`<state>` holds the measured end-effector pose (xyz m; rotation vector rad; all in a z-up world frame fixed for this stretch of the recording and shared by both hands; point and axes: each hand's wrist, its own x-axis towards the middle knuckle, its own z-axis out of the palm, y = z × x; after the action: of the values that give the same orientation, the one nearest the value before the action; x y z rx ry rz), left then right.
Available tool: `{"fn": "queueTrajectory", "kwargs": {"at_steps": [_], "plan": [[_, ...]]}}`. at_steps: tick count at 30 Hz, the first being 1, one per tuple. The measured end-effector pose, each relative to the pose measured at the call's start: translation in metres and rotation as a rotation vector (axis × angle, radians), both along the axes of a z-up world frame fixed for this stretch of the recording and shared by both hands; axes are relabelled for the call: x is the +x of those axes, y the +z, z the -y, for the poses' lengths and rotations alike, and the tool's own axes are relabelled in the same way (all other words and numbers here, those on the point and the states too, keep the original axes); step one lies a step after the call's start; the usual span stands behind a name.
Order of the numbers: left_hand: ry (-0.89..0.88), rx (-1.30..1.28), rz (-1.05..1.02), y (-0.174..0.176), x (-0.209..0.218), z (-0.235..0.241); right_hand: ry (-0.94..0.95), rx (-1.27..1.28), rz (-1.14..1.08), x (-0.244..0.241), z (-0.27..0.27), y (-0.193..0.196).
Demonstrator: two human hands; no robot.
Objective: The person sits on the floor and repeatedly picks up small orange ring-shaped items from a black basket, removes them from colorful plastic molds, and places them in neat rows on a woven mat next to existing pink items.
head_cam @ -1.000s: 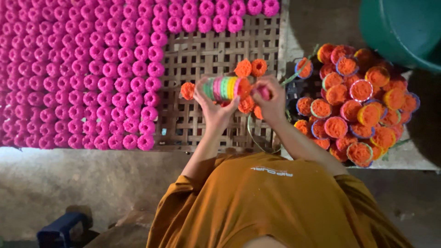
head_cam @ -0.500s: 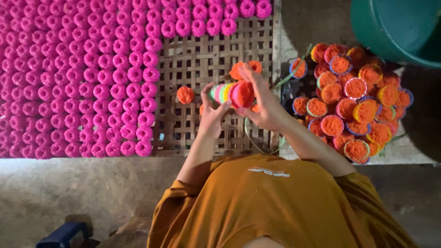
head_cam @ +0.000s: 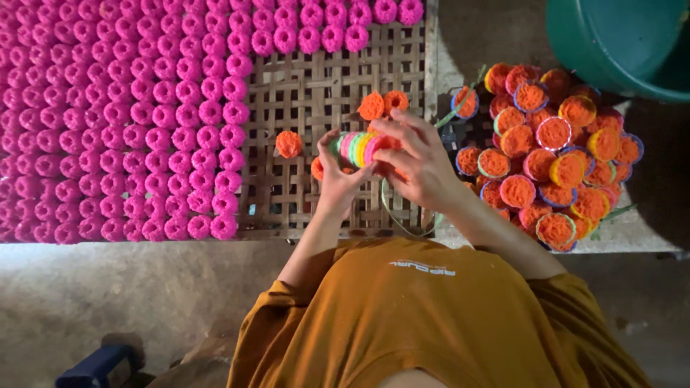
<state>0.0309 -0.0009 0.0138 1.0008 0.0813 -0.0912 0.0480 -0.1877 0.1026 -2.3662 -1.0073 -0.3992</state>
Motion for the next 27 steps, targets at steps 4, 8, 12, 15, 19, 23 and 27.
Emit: {"fn": "queueTrajectory", "kwargs": {"at_steps": [4, 8, 12, 15, 19, 23, 27], "plan": [[0.144, 0.317, 0.051, -0.013, -0.004, 0.001, -0.032, 0.086, -0.007, 0.004, -0.009, -0.015], [0.166, -0.04, -0.02, -0.021, -0.003, -0.009, -0.084, 0.449, -0.24, 0.009, -0.006, -0.017], [0.253, 0.18, -0.035, -0.01, -0.011, -0.017, -0.033, 0.37, -0.313, 0.001, -0.009, -0.009], [0.155, 0.232, -0.216, 0.0, -0.019, -0.017, 0.023, 0.18, -0.029, -0.007, -0.021, -0.007], [0.332, 0.773, 0.07, 0.001, -0.026, -0.009, 0.045, 0.11, 0.05, -0.007, -0.018, -0.017], [0.332, 0.414, -0.032, 0.001, -0.019, -0.009, -0.034, 0.347, -0.144, 0.009, -0.006, -0.058], [0.377, 0.145, -0.144, 0.01, -0.014, -0.016, 0.037, 1.07, -0.745, 0.038, 0.001, -0.125]]}}
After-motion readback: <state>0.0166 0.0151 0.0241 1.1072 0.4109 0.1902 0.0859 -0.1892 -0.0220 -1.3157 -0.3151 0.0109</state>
